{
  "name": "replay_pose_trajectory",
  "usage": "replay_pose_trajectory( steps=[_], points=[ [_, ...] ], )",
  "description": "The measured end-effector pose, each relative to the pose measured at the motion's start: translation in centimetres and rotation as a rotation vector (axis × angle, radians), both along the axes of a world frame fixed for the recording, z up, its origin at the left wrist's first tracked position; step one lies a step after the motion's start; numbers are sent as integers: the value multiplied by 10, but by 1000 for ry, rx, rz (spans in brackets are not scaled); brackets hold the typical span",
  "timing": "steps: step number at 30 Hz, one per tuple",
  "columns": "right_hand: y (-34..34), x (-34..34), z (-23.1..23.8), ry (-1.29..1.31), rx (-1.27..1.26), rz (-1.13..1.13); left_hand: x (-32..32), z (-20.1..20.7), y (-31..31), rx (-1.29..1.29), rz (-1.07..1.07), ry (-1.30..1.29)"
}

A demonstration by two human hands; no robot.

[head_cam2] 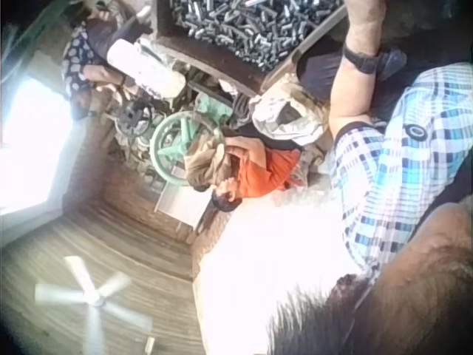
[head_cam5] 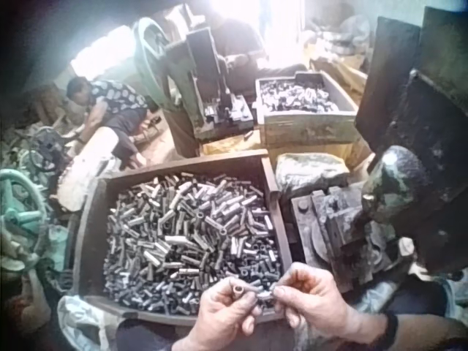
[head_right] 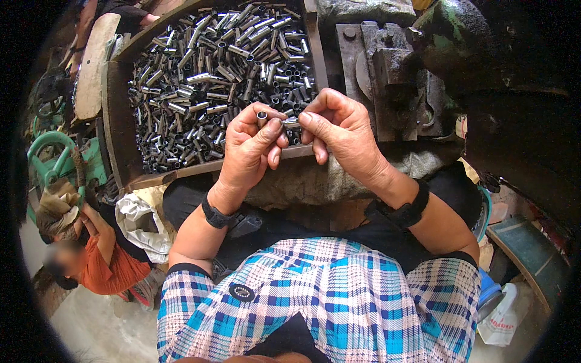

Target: Manually sort metal components from a tray and use a manual press to process them.

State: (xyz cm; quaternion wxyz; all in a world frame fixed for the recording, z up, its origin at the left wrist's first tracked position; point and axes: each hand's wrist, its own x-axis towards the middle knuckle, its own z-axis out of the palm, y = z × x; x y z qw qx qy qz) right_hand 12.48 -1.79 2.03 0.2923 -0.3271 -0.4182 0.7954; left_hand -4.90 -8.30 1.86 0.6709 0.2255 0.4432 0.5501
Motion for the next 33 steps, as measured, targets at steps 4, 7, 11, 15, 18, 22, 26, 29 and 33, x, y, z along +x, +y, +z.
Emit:
replay_pose_trajectory(
  steps=[4,7,11,15,18,22,26,29,33],
  points=[
    [5,1,-4,148,-191,26,3,0,1,17,-10,-62],
    [5,-1,-3,115,-150,10,5,0,1,4,4,-21],
    [-3,-2,3,-35,42,-5,5,0,1,-30,25,-20],
    [-10,-6,6,-137,244,-77,7,0,1,-30,58,-18],
    [-11,-7,6,-167,260,-88,10,-1,0,-16,82,-20],
    [-11,-5,7,-127,189,-86,11,0,-3,29,52,40],
    [4,1,2,51,-80,-1,11,-2,0,4,57,-51],
    [4,0,-4,125,-191,-7,11,-3,3,-17,53,-77],
    [3,-4,-7,27,-92,-51,10,-3,5,-35,69,-70]
  ],
)
